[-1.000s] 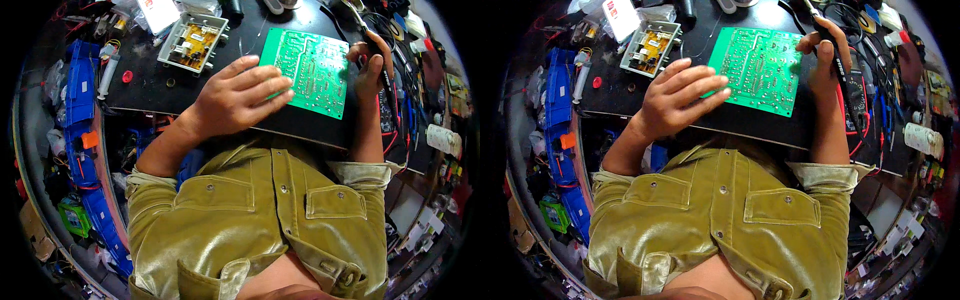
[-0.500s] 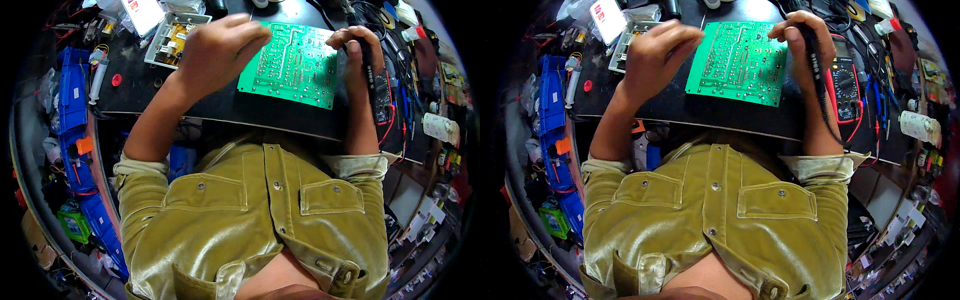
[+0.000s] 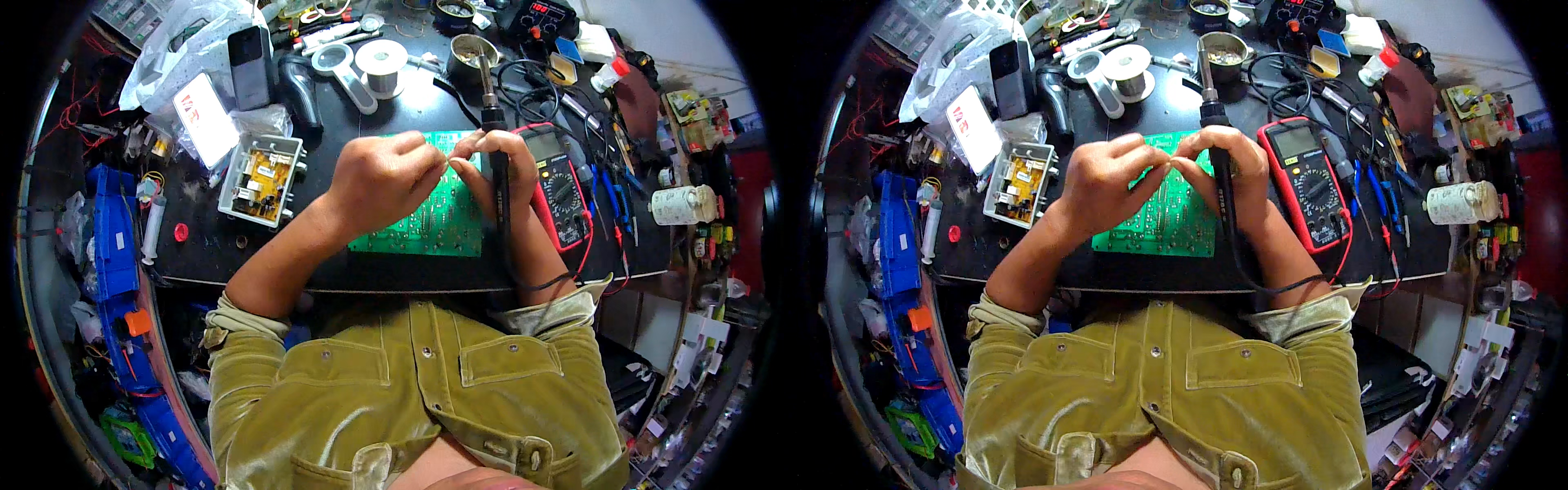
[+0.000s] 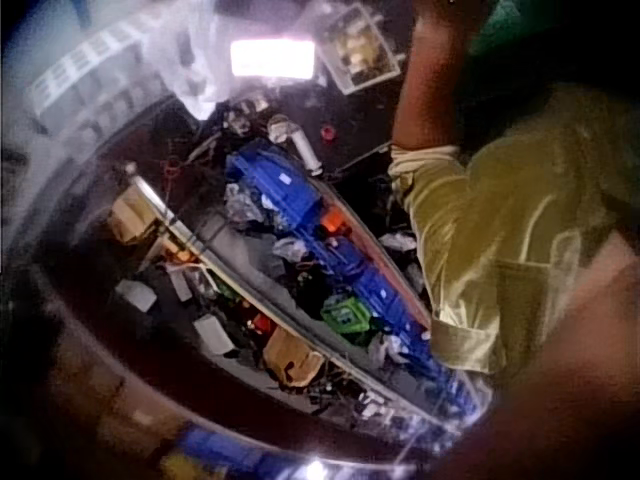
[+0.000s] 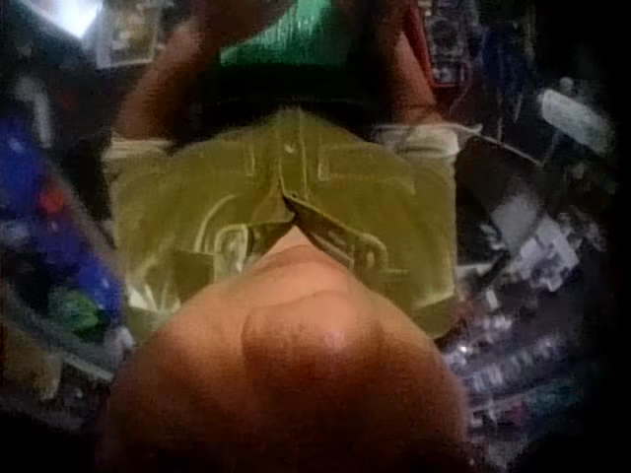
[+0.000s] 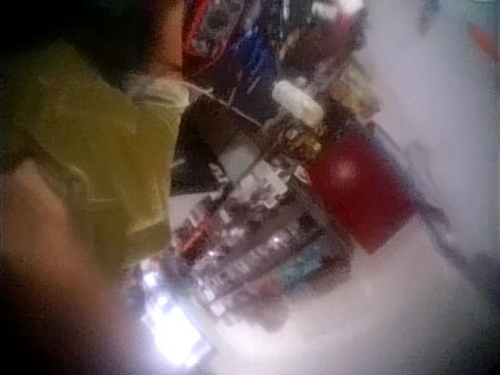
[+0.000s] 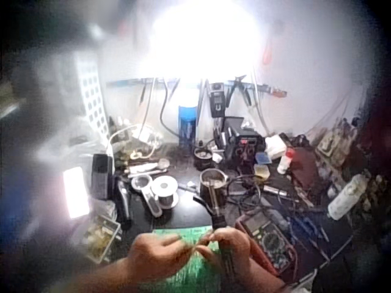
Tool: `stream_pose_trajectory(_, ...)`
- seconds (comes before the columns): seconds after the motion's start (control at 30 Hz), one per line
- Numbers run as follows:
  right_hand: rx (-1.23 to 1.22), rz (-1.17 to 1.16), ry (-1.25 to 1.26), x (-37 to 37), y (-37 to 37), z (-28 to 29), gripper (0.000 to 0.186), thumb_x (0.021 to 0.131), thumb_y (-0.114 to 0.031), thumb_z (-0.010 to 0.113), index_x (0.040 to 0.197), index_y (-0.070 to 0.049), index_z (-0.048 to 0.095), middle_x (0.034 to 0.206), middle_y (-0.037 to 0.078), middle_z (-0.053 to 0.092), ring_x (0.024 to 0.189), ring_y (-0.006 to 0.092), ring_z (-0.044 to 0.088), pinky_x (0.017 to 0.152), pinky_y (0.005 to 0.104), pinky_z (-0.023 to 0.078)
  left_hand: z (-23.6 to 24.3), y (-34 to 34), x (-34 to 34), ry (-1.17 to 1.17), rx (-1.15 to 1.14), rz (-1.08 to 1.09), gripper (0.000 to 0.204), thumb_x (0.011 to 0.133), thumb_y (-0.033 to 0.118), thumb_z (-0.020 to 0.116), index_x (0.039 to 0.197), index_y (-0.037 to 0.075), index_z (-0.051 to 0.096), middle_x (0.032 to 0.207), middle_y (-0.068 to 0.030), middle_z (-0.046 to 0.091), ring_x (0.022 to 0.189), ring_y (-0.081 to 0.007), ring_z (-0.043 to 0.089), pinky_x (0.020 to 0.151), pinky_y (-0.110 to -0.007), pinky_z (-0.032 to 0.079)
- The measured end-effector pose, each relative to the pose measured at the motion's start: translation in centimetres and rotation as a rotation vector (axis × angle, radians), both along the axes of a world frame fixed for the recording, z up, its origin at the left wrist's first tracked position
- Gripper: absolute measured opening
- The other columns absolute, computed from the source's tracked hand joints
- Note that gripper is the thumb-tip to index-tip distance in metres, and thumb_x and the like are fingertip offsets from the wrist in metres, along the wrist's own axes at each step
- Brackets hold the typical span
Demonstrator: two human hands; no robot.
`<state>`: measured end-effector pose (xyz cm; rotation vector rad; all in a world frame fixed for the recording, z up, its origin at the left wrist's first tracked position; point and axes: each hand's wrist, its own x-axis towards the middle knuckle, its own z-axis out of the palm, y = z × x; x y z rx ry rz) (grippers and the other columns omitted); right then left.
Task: The person uses a hot air gun and a soldering iron to work on a green circuit board. They repeatedly heat specific areas of the board with the hot air gun and then apply solder with the soldering iron, occasionally using tweezers to handle small components.
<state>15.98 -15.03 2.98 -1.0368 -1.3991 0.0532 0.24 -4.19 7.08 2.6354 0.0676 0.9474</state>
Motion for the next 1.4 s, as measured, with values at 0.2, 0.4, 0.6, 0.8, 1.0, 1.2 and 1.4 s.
stream_pose_trajectory(0.2, -0.003, -0.006, 0.079, -0.3, 0.0, 0.3, 0.031, 0.075, 0.004, 0.073, 0.097, -0.002, 0.053, 0.081, 0.010, 0.065, 0.074, 0.0171, 0.066, 0.065, 0.0278, 0.052, -0.1, 0.1, -0.3, -0.040, -0.027, -0.035, 0.008, 0.077, 0.009, 0.069, 0.079, 0.006, 0.063, 0.062, -0.0077, 0.052, 0.051, -0.0259, 0.056, 0.045, -0.036, 0.042)
stream_pose_trajectory(0.4, 0.057, 0.074, 0.170, -0.1, 0.0, 0.5, 0.035, 0.076, 0.007, 0.071, 0.101, -0.002, 0.049, 0.079, 0.010, 0.064, 0.070, 0.0153, 0.063, 0.063, 0.0272, 0.051, 0.5, 0.6, -0.8, -0.074, -0.057, -0.030, 0.008, 0.076, 0.006, 0.069, 0.076, 0.007, 0.061, 0.061, -0.0073, 0.052, 0.049, -0.0251, 0.054, 0.044, -0.034, 0.040)
stream_pose_trajectory(0.6, 0.081, 0.071, 0.179, 0.3, -0.2, 0.9, 0.034, 0.077, 0.006, 0.071, 0.100, -0.002, 0.049, 0.077, 0.011, 0.063, 0.069, 0.0162, 0.063, 0.063, 0.0274, 0.051, 0.7, 0.9, -1.0, -0.080, -0.111, -0.060, 0.008, 0.076, 0.004, 0.067, 0.075, 0.006, 0.059, 0.061, -0.0075, 0.052, 0.049, -0.0242, 0.053, 0.044, -0.034, 0.040)
stream_pose_trajectory(0.8, 0.165, 0.122, 0.324, 2.0, -0.6, 1.3, 0.041, 0.077, 0.004, 0.071, 0.107, -0.003, 0.043, 0.086, 0.014, 0.064, 0.077, 0.0203, 0.064, 0.072, 0.0313, 0.051, 0.6, 1.7, -1.1, -0.102, -0.205, -0.009, 0.009, 0.076, 0.003, 0.067, 0.075, 0.004, 0.059, 0.063, -0.0087, 0.054, 0.051, -0.0248, 0.055, 0.046, -0.033, 0.042)
stream_pose_trajectory(1.0, -0.027, 0.052, -0.102, -0.2, 0.0, 1.4, 0.036, 0.072, -0.007, 0.079, 0.095, -0.007, 0.050, 0.089, 0.012, 0.068, 0.084, 0.0242, 0.064, 0.080, 0.0374, 0.049, -0.1, 0.7, -0.8, -0.037, -0.122, -0.088, 0.009, 0.075, 0.006, 0.068, 0.075, 0.006, 0.059, 0.066, -0.0086, 0.057, 0.055, -0.0269, 0.058, 0.048, -0.035, 0.044)
stream_pose_trajectory(1.2, 0.001, 0.036, -0.013, -0.8, 0.0, 1.0, 0.033, 0.072, -0.001, 0.077, 0.092, -0.007, 0.051, 0.079, 0.010, 0.068, 0.076, 0.0223, 0.064, 0.074, 0.0354, 0.050, -0.1, 0.6, -0.8, -0.062, -0.139, -0.112, 0.009, 0.074, 0.007, 0.068, 0.074, 0.006, 0.059, 0.066, -0.0085, 0.056, 0.055, -0.0273, 0.058, 0.047, -0.036, 0.044)
stream_pose_trajectory(1.4, 0.014, 0.042, 0.051, -0.6, -0.2, 1.0, 0.034, 0.072, 0.003, 0.076, 0.093, -0.006, 0.050, 0.079, 0.011, 0.069, 0.075, 0.0206, 0.065, 0.078, 0.0368, 0.049, 0.0, 1.0, -1.2, -0.045, -0.160, -0.119, 0.009, 0.075, 0.007, 0.067, 0.073, 0.006, 0.058, 0.066, -0.0088, 0.056, 0.055, -0.0275, 0.057, 0.047, -0.036, 0.043)
